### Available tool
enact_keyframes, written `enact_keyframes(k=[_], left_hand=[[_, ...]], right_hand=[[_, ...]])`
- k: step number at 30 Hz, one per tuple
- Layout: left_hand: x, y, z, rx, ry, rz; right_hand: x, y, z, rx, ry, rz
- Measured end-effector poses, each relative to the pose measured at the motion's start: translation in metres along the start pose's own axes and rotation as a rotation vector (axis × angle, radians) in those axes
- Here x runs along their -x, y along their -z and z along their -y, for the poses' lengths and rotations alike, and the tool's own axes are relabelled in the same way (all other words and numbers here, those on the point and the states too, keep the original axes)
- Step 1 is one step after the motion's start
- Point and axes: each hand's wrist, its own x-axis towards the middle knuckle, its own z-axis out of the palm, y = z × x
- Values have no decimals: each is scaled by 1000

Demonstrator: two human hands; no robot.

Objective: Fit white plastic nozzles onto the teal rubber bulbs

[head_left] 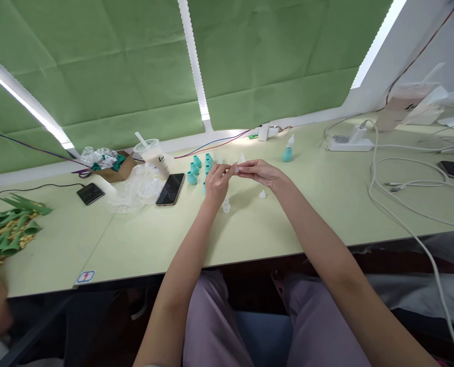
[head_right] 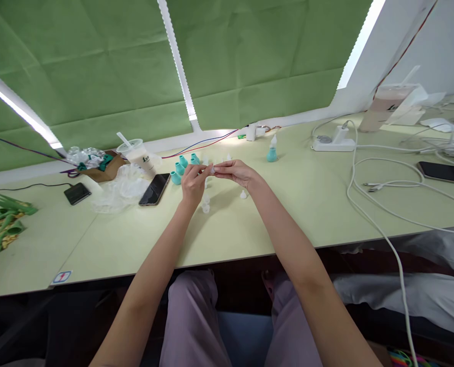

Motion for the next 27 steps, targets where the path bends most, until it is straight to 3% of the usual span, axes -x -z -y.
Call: enact_keyframes(k=[18, 24, 27], left_hand=[[1, -4, 2, 21, -63, 35], [1, -5, 4, 33, 45, -31], [2, -6, 5, 25, 31, -27]], right_hand=[[1, -2, -2, -15, -1, -22], [3, -11, 3, 30, 69, -70], [2, -12, 1, 15, 52, -72]])
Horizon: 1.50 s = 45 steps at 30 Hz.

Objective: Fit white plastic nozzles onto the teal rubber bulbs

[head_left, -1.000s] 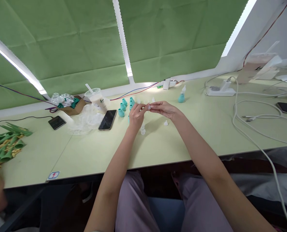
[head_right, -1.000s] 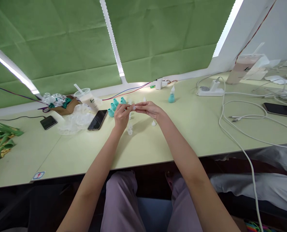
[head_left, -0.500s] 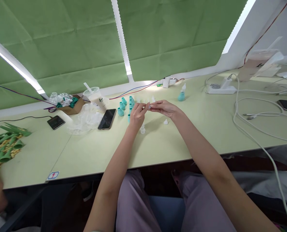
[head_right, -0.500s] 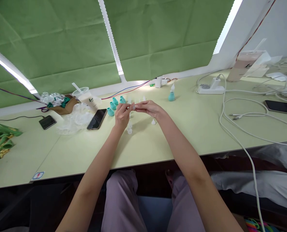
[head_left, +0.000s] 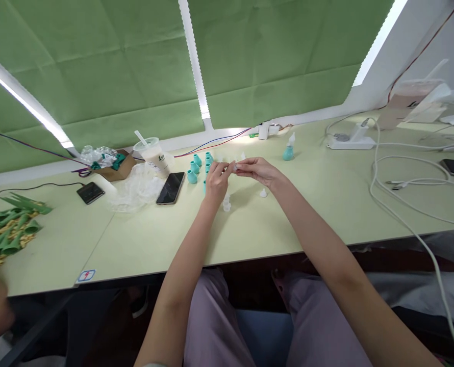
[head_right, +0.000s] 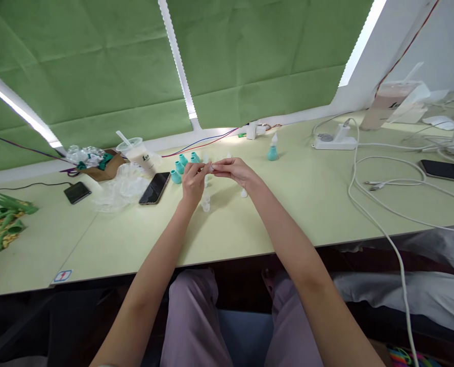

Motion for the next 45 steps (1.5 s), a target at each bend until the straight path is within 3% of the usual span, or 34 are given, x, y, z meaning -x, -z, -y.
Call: enact_keyframes(k=[6, 13, 16, 22, 26, 30, 34, 38, 45], left_hand=[[0, 2, -2, -10, -80, 60], [1, -1, -1, -23, -113, 42], [0, -2, -2, -2, -37, 3], [-10, 4, -16, 74, 173, -199], [-15, 7, -23, 156, 229, -229], [-17, 9, -23, 158, 248, -208], [-19, 11, -20, 116, 232, -146], [-21, 15, -12, 85, 232, 3], [-20, 48, 33, 66, 330, 346]], right_hand=[[0, 4, -2, -24, -52, 13], [-5, 7, -9, -67, -72, 21], [-5, 2, -9, -82, -56, 11], [2, -8, -1, -89, 60, 75], [0, -6, -6, -84, 8, 199], [-4, -4, -12, -100, 22, 208], [-4, -2, -11, -103, 33, 134], [-4, 4, -9, -81, 19, 46], [-11, 22, -10, -93, 26, -104]])
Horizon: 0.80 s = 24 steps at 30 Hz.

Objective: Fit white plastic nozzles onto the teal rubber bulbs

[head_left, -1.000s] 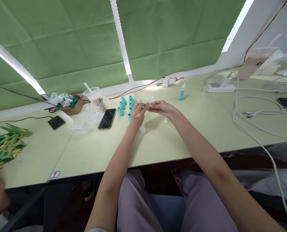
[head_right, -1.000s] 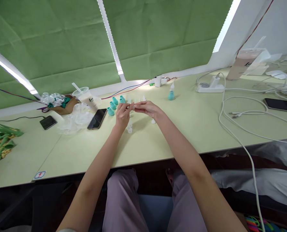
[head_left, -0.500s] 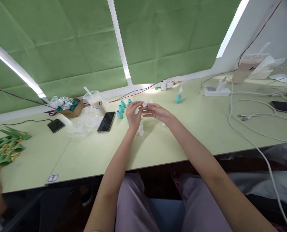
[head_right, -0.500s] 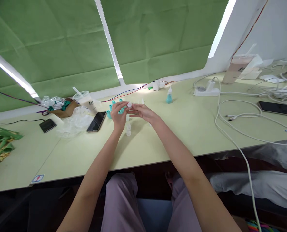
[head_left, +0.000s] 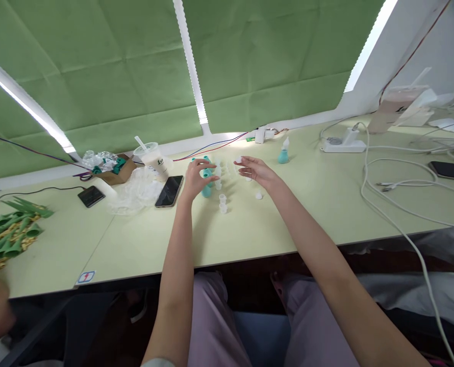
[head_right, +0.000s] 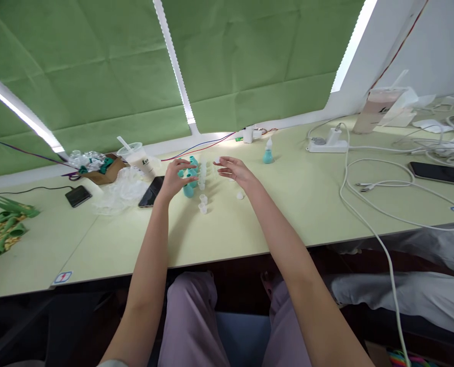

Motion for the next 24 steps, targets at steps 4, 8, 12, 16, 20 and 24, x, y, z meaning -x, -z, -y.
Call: enact_keyframes(k=[4, 8, 12, 16, 20, 24], left_hand=[[6, 17, 20, -70, 139, 123], [9, 18, 22, -79, 145, 129], [7, 10, 18, -92, 110, 152], [6, 2, 19, -81, 87, 140], [6, -2, 22, -89, 104, 117], [7, -3, 21, -83, 112, 105]], right_hand=[[-1, 7, 2, 37, 22, -30], [1, 14, 7, 140, 60, -13], [1, 23, 13, 331, 152, 1], [-1, 38, 15, 713, 114, -27], [-1, 59, 15, 1098, 28, -116], [0, 76, 13, 1396, -107, -250]])
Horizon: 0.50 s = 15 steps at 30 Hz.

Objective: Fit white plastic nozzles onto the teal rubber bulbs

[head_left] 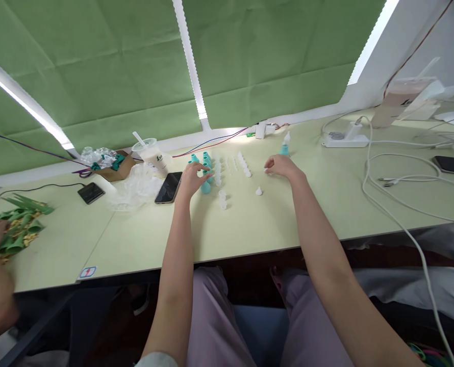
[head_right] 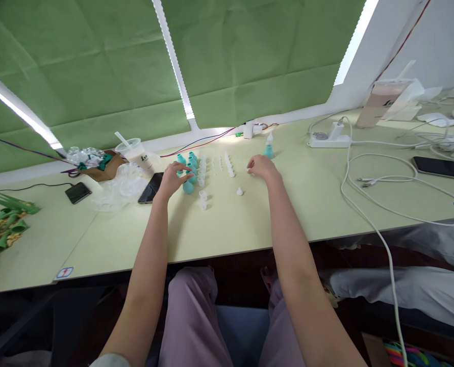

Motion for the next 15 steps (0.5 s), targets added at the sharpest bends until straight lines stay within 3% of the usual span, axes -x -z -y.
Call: enact_keyframes(k=[8, 12, 15], left_hand=[[-1, -2, -7, 32, -33, -15], [0, 2, -13, 90, -25, 39], [3, 7, -23, 172, -28, 238]], right_hand=[[-4, -6, -4, 259, -165, -40], [-2, -1, 1, 142, -34, -81], [4, -2, 19, 35, 159, -214]])
